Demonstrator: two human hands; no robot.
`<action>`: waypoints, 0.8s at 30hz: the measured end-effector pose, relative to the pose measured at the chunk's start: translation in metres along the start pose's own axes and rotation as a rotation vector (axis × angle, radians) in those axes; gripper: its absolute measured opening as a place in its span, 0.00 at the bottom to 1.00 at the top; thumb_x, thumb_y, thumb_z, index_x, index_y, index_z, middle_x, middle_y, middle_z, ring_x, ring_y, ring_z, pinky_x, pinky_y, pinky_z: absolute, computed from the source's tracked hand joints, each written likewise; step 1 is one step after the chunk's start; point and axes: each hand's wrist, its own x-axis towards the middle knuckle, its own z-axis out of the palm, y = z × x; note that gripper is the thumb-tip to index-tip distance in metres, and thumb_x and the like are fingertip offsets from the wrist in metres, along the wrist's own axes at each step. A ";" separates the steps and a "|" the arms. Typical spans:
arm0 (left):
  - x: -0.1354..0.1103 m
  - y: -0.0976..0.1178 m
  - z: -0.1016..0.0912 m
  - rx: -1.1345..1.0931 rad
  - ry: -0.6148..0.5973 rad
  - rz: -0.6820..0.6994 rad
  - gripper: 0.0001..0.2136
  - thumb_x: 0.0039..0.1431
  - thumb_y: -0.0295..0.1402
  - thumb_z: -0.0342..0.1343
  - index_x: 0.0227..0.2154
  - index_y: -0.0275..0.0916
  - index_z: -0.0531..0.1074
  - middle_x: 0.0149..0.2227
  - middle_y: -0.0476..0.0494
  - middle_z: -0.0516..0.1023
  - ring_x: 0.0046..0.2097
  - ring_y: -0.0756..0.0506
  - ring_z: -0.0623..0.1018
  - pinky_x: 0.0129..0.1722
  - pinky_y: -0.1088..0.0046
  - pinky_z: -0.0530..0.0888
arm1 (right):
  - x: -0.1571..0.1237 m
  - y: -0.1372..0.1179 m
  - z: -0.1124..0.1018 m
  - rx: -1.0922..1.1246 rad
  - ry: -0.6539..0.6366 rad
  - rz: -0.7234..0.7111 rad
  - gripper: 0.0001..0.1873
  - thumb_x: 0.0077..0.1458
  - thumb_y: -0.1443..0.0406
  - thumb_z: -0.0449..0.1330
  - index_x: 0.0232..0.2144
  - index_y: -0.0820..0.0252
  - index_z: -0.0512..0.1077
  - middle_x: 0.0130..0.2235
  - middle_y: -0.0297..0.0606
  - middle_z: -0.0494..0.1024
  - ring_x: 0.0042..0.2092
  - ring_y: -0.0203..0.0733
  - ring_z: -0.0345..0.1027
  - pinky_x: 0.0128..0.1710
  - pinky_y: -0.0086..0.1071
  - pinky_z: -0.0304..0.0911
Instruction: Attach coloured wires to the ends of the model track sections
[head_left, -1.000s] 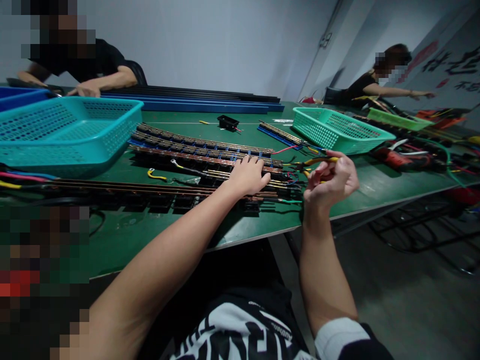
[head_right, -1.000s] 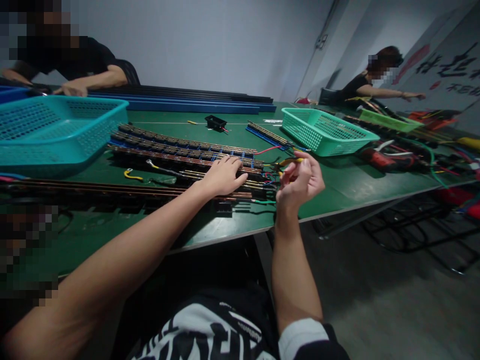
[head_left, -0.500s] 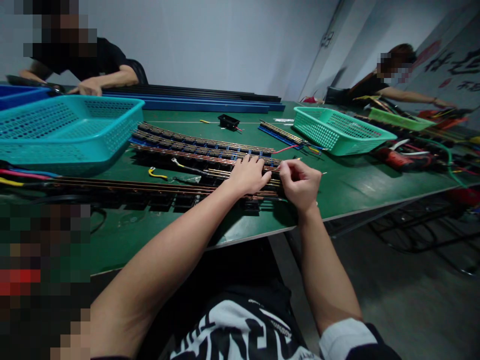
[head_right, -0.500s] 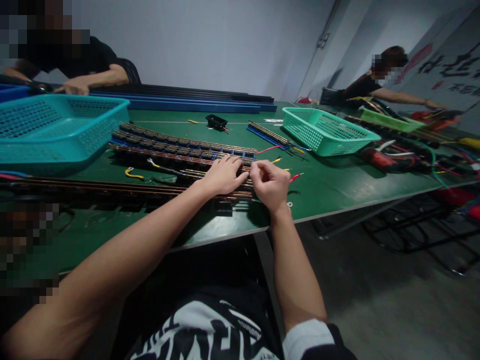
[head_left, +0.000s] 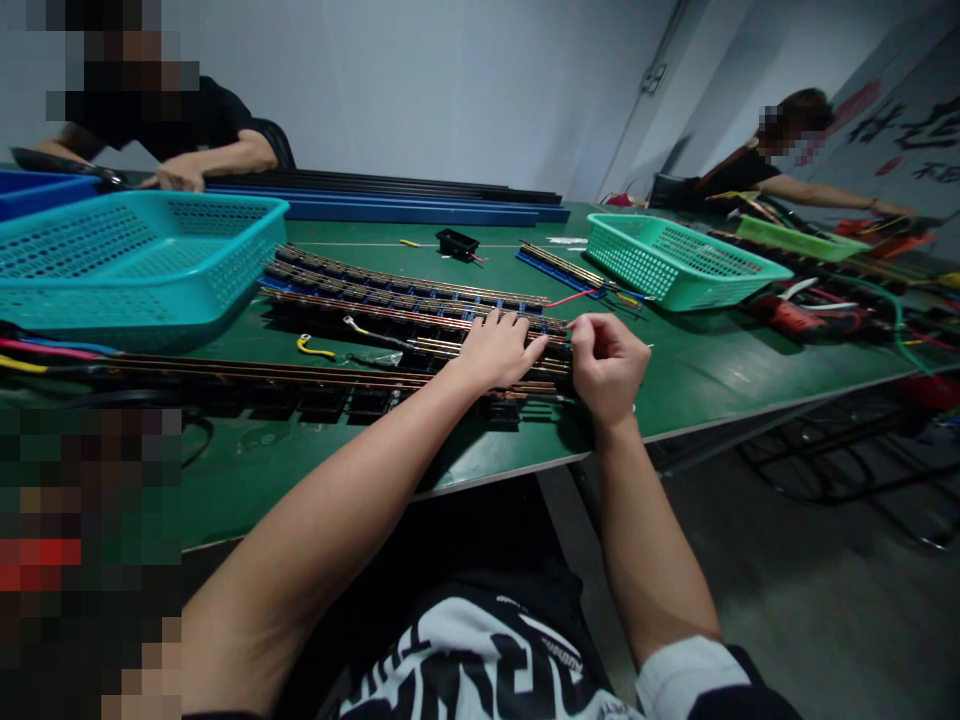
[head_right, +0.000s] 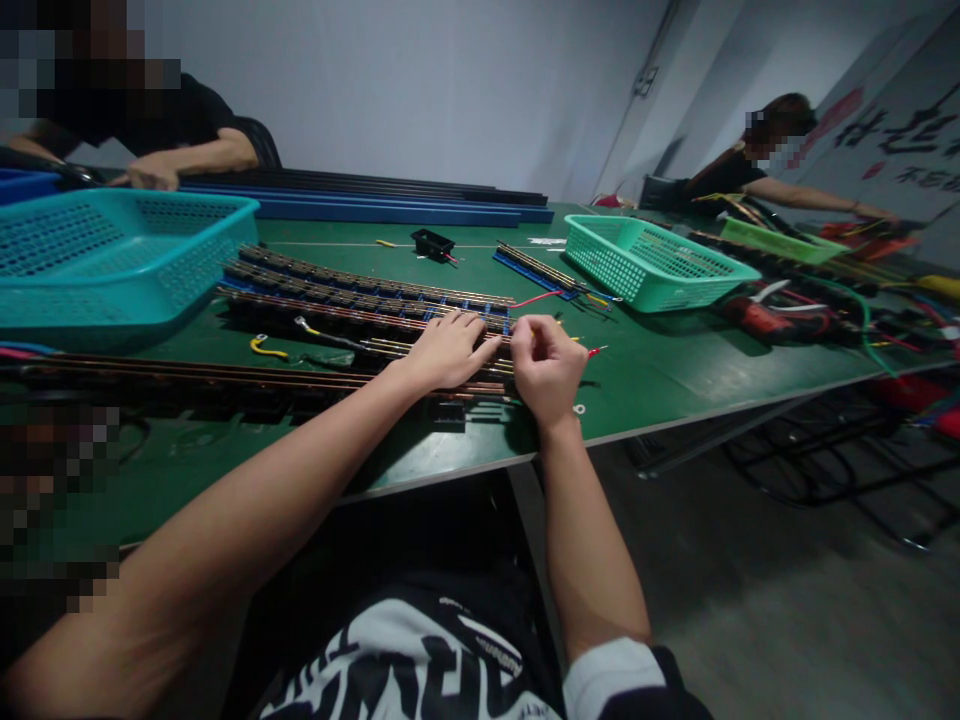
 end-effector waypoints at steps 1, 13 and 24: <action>0.000 0.000 0.000 -0.005 0.003 -0.001 0.27 0.73 0.49 0.36 0.52 0.35 0.73 0.62 0.33 0.71 0.63 0.34 0.67 0.60 0.53 0.67 | 0.001 0.001 0.000 0.036 0.076 0.036 0.15 0.60 0.57 0.57 0.27 0.59 0.74 0.24 0.31 0.72 0.23 0.31 0.62 0.24 0.27 0.57; 0.000 -0.002 0.001 0.035 -0.032 0.023 0.25 0.73 0.36 0.33 0.54 0.33 0.74 0.64 0.34 0.69 0.65 0.32 0.66 0.60 0.51 0.67 | 0.008 -0.014 -0.018 0.569 0.535 0.331 0.13 0.56 0.54 0.58 0.31 0.58 0.70 0.17 0.22 0.63 0.14 0.27 0.47 0.13 0.24 0.44; 0.000 -0.001 0.001 0.039 -0.017 0.002 0.22 0.71 0.41 0.40 0.54 0.35 0.73 0.65 0.36 0.68 0.66 0.34 0.65 0.61 0.52 0.66 | -0.027 -0.057 -0.045 0.504 0.625 0.243 0.12 0.56 0.58 0.57 0.28 0.60 0.74 0.15 0.24 0.61 0.13 0.26 0.47 0.12 0.24 0.42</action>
